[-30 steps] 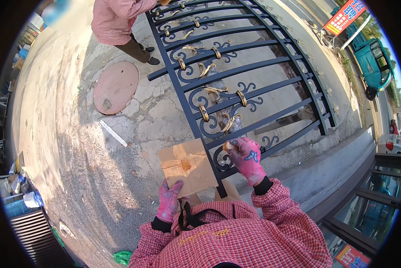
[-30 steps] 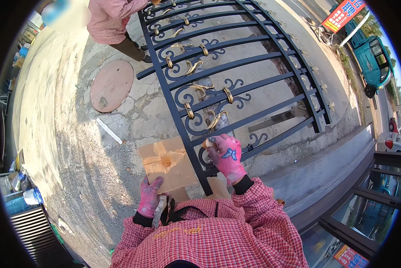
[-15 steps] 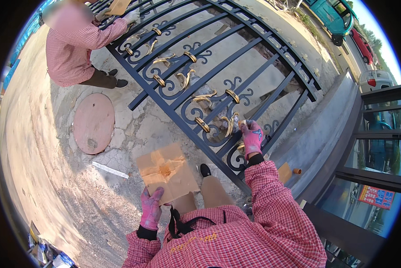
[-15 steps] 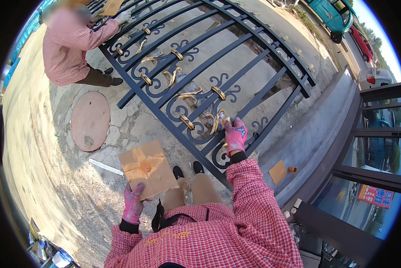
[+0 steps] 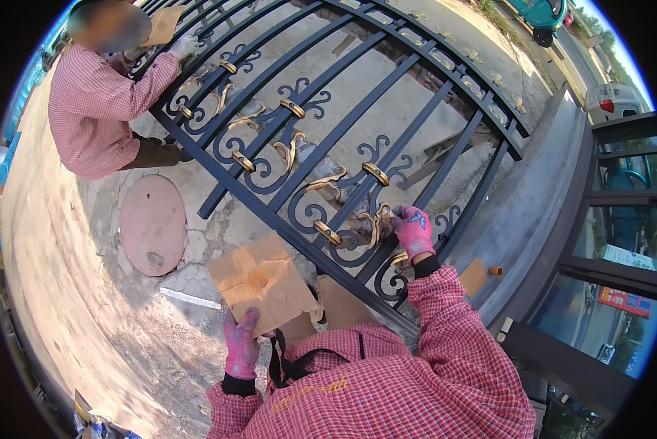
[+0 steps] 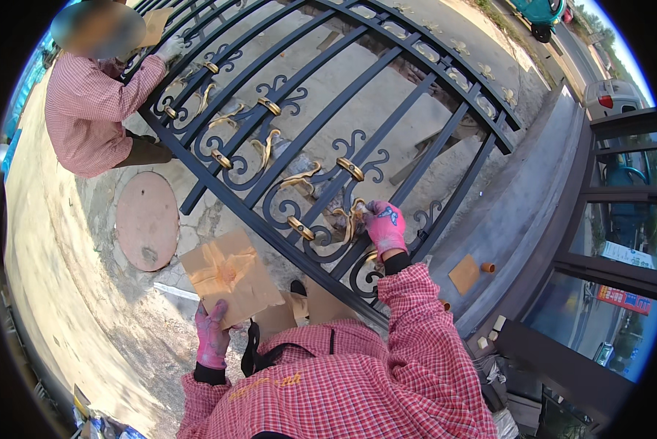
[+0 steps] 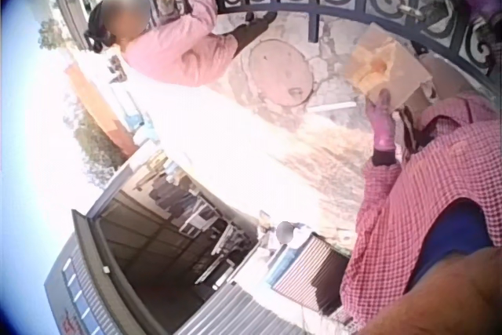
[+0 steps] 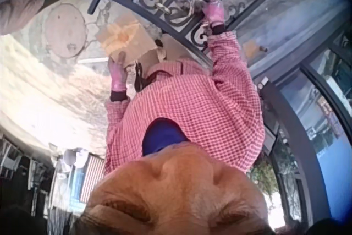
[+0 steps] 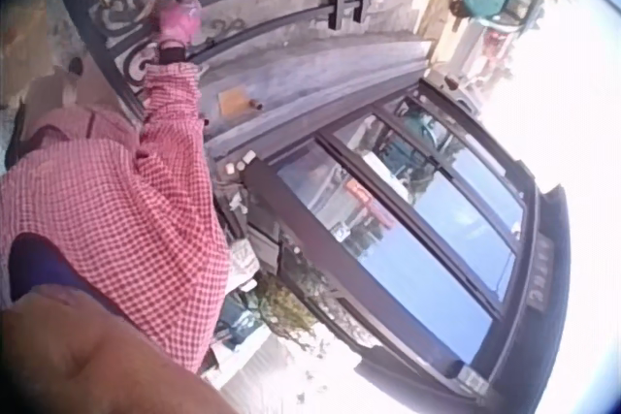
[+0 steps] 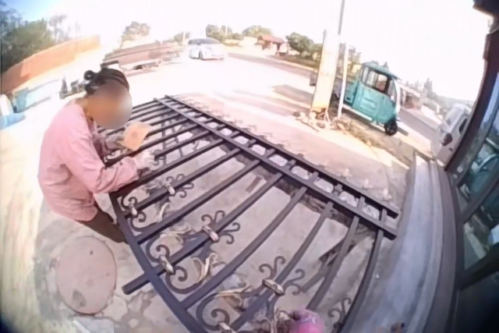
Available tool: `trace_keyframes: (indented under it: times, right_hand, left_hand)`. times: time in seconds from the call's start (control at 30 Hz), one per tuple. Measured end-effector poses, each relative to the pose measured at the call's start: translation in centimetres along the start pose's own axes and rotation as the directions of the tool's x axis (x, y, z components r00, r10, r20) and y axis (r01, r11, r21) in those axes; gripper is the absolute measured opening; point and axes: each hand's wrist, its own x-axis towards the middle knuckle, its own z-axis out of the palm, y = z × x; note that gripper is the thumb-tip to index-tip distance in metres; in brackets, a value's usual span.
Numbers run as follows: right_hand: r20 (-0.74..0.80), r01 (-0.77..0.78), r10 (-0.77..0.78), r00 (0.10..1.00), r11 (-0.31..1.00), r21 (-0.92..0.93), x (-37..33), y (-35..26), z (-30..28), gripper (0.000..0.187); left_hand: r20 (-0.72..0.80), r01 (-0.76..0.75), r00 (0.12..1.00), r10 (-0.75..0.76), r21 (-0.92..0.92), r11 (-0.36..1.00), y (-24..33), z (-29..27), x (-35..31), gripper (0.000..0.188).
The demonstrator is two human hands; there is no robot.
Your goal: The person rubs a small block of material against the ornate metal bars of a gate to polish or clean them. They repeatedly dip the block into a small cup of liquid and continue rubbing different sections of the gate's decorative elements.
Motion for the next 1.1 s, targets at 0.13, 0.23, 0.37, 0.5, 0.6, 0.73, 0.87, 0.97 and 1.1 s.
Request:
trace_keyframes:
  times: [0.13, 0.23, 0.37, 0.5, 0.6, 0.73, 0.87, 0.97, 1.1]
  right_hand:
    - [-0.292, 0.345, -0.409, 0.865, 0.906, -0.245, 2.0, -0.5, 0.2, 0.016]
    - [-0.053, 0.245, -0.282, 0.958, 0.900, -0.360, 3.0, -0.5, 0.1, 0.015]
    - [-0.096, 0.324, -0.418, 0.903, 0.812, -0.486, 2.6, -1.3, -0.2, 0.016]
    - [-0.041, 0.302, -0.422, 0.906, 0.710, -0.636, 3.4, -2.0, 0.0, 0.016]
    - [-0.108, 0.305, -0.438, 0.893, 0.763, -0.570, 3.4, -1.6, 0.3, 0.014]
    - [-0.127, 0.250, -0.384, 0.915, 0.784, -0.568, 2.8, -1.4, -0.4, 0.016]
    - [-0.294, 0.297, -0.375, 0.879, 0.914, -0.276, 2.0, -2.2, -2.1, 0.016]
    - [-0.319, 0.385, -0.473, 0.822, 0.872, -0.300, 1.9, -4.1, -2.8, 0.014]
    - [-0.299, 0.384, -0.449, 0.842, 0.889, -0.250, 3.9, -6.3, -2.2, 0.012]
  left_hand:
    - [-0.005, 0.034, 0.999, -0.034, 0.001, 0.999, 0.7, 1.3, 1.4, 0.049]
    - [-0.009, 0.036, 0.999, -0.036, 0.010, 0.999, 1.1, 1.1, 2.2, 0.049]
    - [0.035, 0.043, 0.998, -0.044, 0.013, 0.999, 2.0, 0.2, 3.5, 0.047]
    - [0.050, 0.039, 0.998, -0.042, 0.051, 0.998, 2.8, -0.6, 4.5, 0.048]
    - [0.098, 0.018, 0.995, -0.025, 0.066, 0.998, 3.5, -1.4, 5.3, 0.049]
    - [0.080, 0.029, 0.996, -0.031, 0.021, 0.999, 4.1, -1.6, 5.7, 0.046]
    - [0.018, 0.027, 0.999, -0.027, 0.017, 0.999, 4.2, -1.9, 6.0, 0.046]
    - [0.013, 0.094, 0.996, -0.094, -0.021, 0.995, 4.0, -2.1, 6.1, 0.046]
    - [0.027, 0.070, 0.997, -0.071, 0.008, 0.997, 3.9, -1.9, 6.1, 0.044]
